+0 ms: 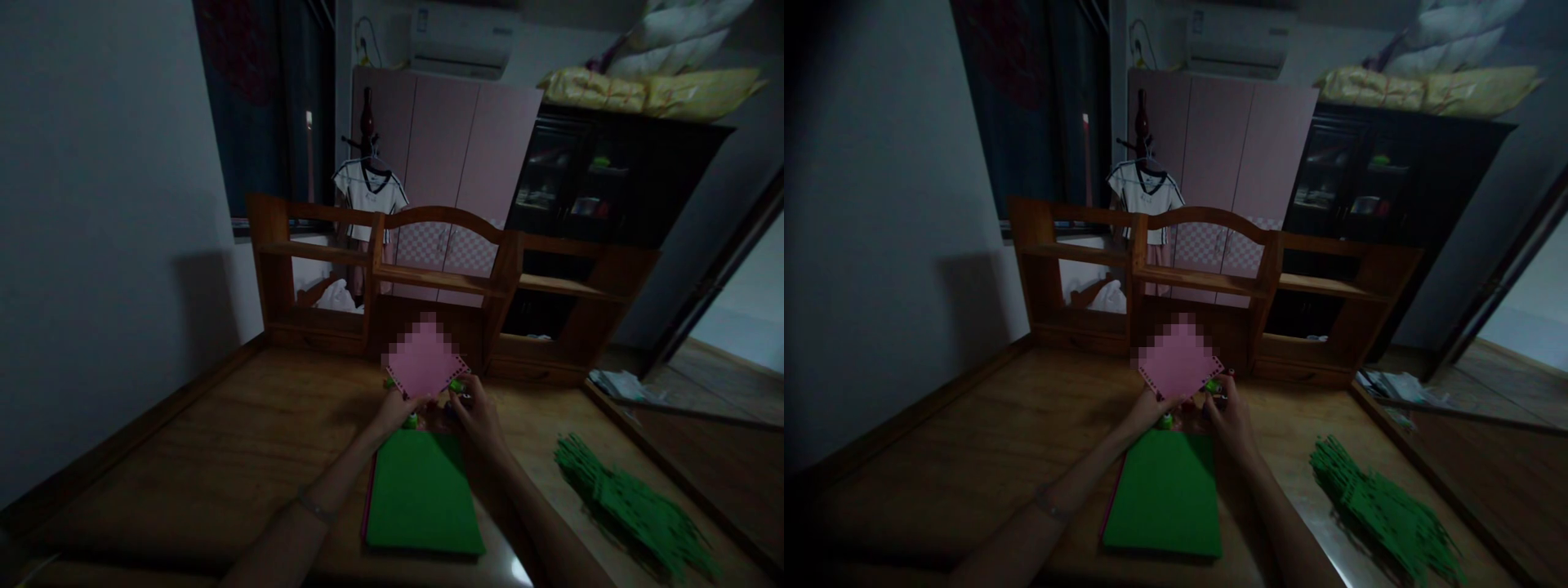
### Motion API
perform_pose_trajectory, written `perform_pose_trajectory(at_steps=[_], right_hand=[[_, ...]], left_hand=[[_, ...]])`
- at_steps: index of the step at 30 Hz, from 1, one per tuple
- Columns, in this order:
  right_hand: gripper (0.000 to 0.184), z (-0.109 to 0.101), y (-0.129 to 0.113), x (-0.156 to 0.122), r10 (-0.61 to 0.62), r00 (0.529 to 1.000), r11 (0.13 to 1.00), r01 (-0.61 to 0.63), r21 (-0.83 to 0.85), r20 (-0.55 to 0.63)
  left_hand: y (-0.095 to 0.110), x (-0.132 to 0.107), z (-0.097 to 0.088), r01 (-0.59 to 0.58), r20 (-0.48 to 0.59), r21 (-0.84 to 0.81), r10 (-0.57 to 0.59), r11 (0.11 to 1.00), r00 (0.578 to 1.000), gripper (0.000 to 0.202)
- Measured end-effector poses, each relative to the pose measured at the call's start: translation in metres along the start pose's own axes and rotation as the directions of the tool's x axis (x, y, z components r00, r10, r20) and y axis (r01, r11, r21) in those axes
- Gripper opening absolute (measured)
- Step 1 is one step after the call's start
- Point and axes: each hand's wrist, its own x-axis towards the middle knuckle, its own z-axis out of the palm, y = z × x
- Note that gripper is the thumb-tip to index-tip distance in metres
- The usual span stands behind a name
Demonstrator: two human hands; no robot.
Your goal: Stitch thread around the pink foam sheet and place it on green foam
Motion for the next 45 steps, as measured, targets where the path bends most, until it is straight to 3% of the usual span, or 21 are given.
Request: perform_pose_trajectory(at_steps=[8,15,19,25,32,37,45], right_hand=[[0.026,0.000,0.000,0.000,0.008,0.999,1.000,-0.008,-0.012,0.031],[0.031,0.006,0.011,0.000,0.051,0.997,0.998,-0.053,0.041,0.050],[0.028,0.009,0.012,0.000,0.071,0.995,0.996,-0.075,0.050,0.077],[0.026,0.007,0.010,0.003,-0.045,0.998,0.999,0.046,-0.016,0.044],[0.030,0.003,0.010,0.006,-0.131,0.991,0.985,0.129,-0.114,-0.011],[0.030,0.002,0.006,0.004,-0.114,0.993,0.986,0.113,-0.123,-0.007],[0.025,0.003,0.011,0.003,-0.065,0.998,0.988,0.063,-0.139,-0.016]], left_hand=[[-0.001,-0.003,-0.001,-0.023,0.058,0.035,0.021,0.999,0.998,0.040],[0.002,-0.007,0.000,-0.055,0.071,0.037,0.053,0.998,0.996,0.051],[0.001,-0.005,0.001,-0.045,0.039,0.037,0.044,0.998,0.998,0.052],[-0.003,-0.004,-0.002,-0.002,-0.022,0.034,0.003,0.999,1.000,0.046],[-0.005,0.000,-0.002,-0.031,-0.136,0.000,0.031,1.000,0.990,0.047],[0.000,-0.001,-0.003,0.000,-0.130,-0.039,-0.005,0.999,0.992,0.041],[0.003,-0.001,-0.002,0.008,-0.198,-0.071,-0.022,0.997,0.980,0.050]])
